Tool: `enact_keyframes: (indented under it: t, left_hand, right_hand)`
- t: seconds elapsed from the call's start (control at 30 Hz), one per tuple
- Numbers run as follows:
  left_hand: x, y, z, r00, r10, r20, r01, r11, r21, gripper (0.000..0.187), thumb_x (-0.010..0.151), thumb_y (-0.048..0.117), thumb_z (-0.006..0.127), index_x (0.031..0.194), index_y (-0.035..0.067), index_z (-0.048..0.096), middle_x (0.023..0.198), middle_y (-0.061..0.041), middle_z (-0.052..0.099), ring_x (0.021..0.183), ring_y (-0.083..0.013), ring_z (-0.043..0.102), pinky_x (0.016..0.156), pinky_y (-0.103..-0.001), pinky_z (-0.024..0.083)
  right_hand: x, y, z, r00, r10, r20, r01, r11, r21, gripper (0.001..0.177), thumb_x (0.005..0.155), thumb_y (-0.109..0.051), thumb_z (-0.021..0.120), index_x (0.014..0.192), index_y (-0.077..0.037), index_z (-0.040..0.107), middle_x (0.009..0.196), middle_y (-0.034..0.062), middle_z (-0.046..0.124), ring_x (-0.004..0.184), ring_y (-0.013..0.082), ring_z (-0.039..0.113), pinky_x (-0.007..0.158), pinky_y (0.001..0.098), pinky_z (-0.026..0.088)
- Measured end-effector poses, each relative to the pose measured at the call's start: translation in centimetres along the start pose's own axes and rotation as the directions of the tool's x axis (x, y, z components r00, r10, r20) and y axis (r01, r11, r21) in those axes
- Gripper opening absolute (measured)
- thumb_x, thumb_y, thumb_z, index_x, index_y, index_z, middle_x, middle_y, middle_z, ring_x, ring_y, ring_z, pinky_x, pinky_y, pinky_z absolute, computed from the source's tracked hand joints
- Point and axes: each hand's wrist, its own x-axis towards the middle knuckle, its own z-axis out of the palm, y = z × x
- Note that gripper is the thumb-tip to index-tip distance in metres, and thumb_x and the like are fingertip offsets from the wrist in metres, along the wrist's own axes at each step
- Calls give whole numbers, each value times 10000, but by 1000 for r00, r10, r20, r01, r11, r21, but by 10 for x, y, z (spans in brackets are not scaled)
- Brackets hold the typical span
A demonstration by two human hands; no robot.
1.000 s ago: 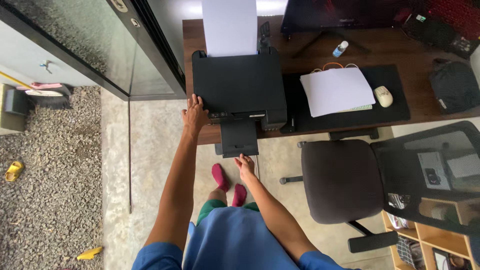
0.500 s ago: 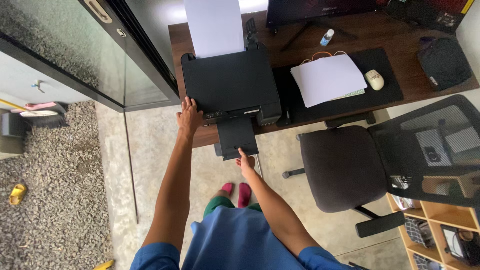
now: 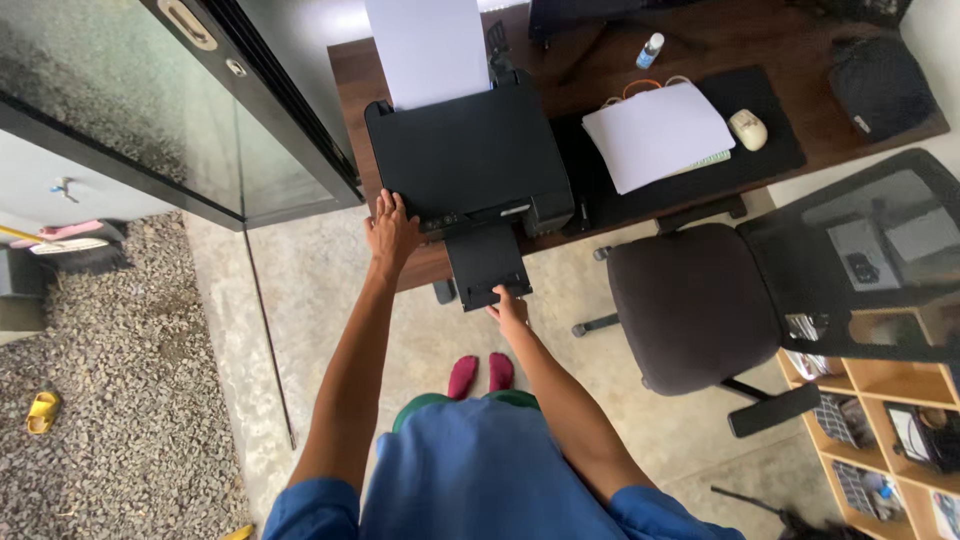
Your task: The person opens the printer cover, adjusts internal components, and closes the cover. They then gather sheets of paper, place them into the printer's input tray, and retrieve printed sheets from the output tray.
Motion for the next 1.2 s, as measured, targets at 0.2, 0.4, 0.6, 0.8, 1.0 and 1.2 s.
enact_keyframes:
  t: [0.2, 0.4, 0.6, 0.8, 1.0, 1.2]
  left_hand:
    - [-9, -8, -9, 997, 67, -47, -69, 996, -50, 711, 935, 365, 681, 1507, -4, 473, 1616, -201, 391, 1480, -309, 379, 1104, -574, 352]
    - [-5, -17, -10, 986, 140, -91, -139, 990, 10, 700, 961, 434, 677, 1487, 3, 508, 1591, -194, 426, 1465, -317, 398, 1123, -563, 351]
    - [-9, -25, -21, 984, 162, -67, -164, 986, -19, 698, 943, 468, 693, 1489, 65, 529, 1586, -154, 456, 1468, -302, 405, 1111, -560, 356]
    - [-11, -22, -31, 985, 160, -65, -163, 985, -47, 697, 945, 471, 702, 1482, 58, 535, 1582, -155, 458, 1464, -301, 403, 1102, -547, 359]
    - [-14, -20, -32, 983, 166, -74, -171, 983, -69, 699, 953, 457, 690, 1490, 41, 526, 1588, -158, 454, 1464, -308, 413, 1087, -537, 368]
    - [-16, -22, -33, 975, 200, -98, -207, 976, -68, 687, 978, 446, 681, 1492, 18, 522, 1589, -177, 452, 1460, -324, 419, 1092, -536, 367]
  right_hand:
    - [-15, 29, -32, 965, -149, 217, 93, 964, 248, 226, 859, -6, 733, 1027, 70, 603, 1021, 164, 666, 907, 285, 724, 843, 430, 624]
    - [-18, 45, -49, 934, -175, 313, 109, 970, 217, 217, 936, -68, 697, 1121, 1, 607, 1048, 122, 696, 982, 312, 730, 899, 443, 635]
    - [-22, 52, -69, 940, -178, 292, 138, 979, 152, 291, 966, -94, 656, 1253, -54, 624, 1200, 120, 709, 1082, 295, 730, 919, 387, 607]
    - [-24, 59, -80, 950, -189, 247, 146, 973, 181, 336, 961, -76, 655, 1294, -70, 621, 1249, 123, 693, 1068, 298, 737, 901, 385, 607]
    - [-26, 64, -82, 949, -205, 241, 160, 968, 194, 338, 957, -75, 659, 1292, -78, 617, 1276, 121, 689, 1084, 294, 735, 905, 376, 598]
    - [-26, 64, -78, 949, -208, 238, 168, 969, 181, 355, 954, -82, 646, 1307, -78, 613, 1276, 102, 694, 1093, 281, 734, 913, 375, 595]
